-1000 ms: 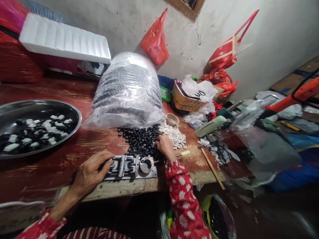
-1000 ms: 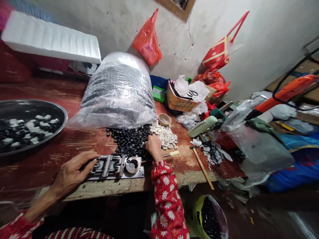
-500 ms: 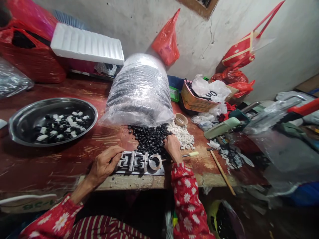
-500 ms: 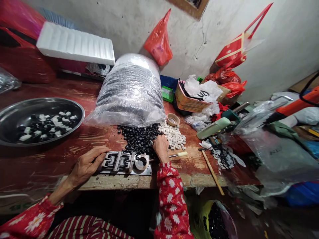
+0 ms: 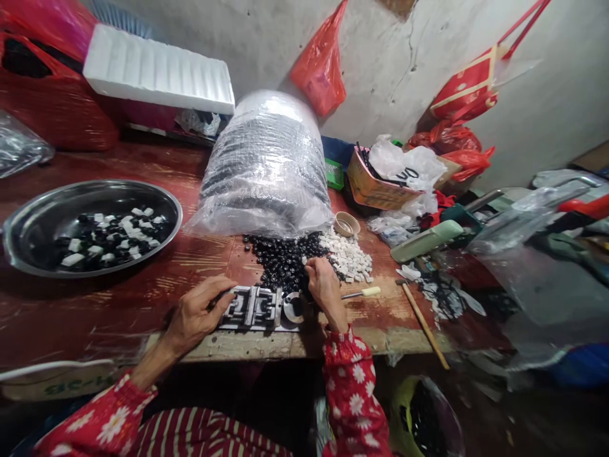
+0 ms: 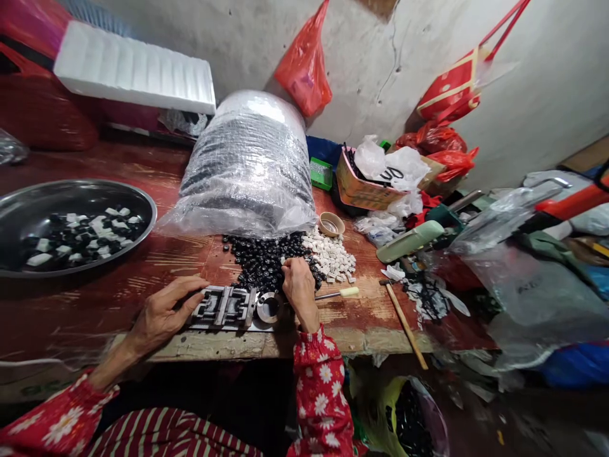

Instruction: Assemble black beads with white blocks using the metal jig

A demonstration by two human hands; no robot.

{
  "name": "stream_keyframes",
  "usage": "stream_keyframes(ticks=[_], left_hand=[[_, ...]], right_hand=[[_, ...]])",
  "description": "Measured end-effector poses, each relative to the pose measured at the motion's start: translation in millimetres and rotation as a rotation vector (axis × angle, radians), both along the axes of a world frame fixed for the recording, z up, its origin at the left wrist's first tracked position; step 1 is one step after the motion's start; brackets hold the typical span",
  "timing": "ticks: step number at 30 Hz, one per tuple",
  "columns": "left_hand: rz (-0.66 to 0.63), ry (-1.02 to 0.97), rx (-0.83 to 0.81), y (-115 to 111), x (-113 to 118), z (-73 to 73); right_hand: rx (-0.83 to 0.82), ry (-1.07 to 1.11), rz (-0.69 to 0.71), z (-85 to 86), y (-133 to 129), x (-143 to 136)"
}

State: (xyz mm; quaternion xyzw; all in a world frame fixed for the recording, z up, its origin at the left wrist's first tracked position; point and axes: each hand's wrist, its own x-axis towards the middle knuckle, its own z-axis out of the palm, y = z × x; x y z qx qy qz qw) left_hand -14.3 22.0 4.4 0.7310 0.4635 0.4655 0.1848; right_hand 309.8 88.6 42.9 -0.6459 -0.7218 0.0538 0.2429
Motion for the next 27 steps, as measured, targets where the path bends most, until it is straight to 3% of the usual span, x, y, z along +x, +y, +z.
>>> stream_keyframes(ticks=[5, 18, 27], left_hand=[[-0.018, 0.008, -0.015, 0, -2, -4.2], [-0.019, 0.021, -0.018, 1, -2, -8.1], [-0.015, 0.02, 0.014, 0, -1, -4.6]], right_hand=[[-0.002, 0.032, -0.043, -5.6, 11, 3], [-0.069, 0.097, 0.0, -15.8, 45, 12], [0.098, 0.145, 0.003, -7.2, 21, 9]])
